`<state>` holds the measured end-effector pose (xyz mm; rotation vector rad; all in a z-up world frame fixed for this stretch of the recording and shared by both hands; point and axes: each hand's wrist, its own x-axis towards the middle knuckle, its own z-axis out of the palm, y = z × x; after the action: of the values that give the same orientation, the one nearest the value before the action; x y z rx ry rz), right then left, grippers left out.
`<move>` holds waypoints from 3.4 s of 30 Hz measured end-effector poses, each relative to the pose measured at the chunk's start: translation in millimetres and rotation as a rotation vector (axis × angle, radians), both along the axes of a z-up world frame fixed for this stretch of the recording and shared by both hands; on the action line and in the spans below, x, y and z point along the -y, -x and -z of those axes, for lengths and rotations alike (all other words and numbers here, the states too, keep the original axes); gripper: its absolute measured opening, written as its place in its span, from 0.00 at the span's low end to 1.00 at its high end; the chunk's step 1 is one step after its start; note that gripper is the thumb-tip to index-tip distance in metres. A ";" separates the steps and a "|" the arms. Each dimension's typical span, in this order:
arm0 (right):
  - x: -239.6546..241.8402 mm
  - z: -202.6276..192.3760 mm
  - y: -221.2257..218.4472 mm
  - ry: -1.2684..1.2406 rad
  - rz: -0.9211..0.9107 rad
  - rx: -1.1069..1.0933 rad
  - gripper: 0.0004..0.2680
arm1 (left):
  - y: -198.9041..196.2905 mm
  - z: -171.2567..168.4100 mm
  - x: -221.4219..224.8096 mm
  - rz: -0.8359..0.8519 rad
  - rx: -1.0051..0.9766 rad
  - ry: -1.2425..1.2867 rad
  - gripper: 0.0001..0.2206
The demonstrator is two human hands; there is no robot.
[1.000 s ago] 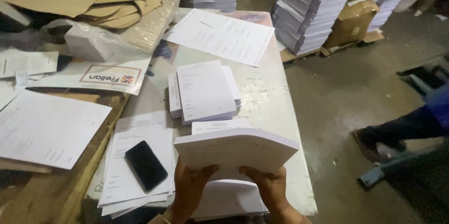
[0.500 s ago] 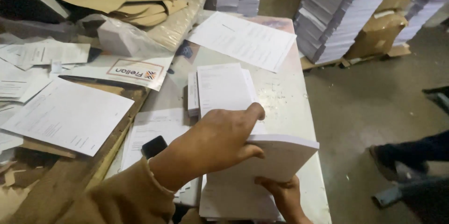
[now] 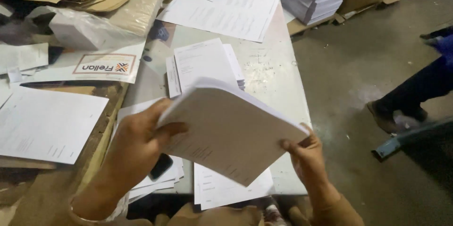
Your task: Flipping through and sorting stacks of printed document sets on a work table to check for completeness or errors.
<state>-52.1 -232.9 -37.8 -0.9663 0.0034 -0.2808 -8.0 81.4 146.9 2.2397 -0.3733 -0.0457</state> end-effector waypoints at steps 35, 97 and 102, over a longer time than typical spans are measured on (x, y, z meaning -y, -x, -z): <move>-2.8 -46.6 -195.4 0.498 -0.097 -0.541 0.16 | -32.0 277.1 21.8 -0.435 -0.059 0.788 0.17; -0.4 6.9 83.0 0.291 -0.008 -0.910 0.11 | -62.3 241.4 -39.4 -1.032 -0.314 -0.098 0.41; -10.7 -0.6 84.6 0.495 -0.097 -1.028 0.12 | -48.1 229.9 -32.5 -0.920 -0.299 -0.127 0.45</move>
<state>-136.7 -222.2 -37.3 -1.5095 0.8574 0.3476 40.1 113.8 -82.9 2.2796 0.8430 0.0847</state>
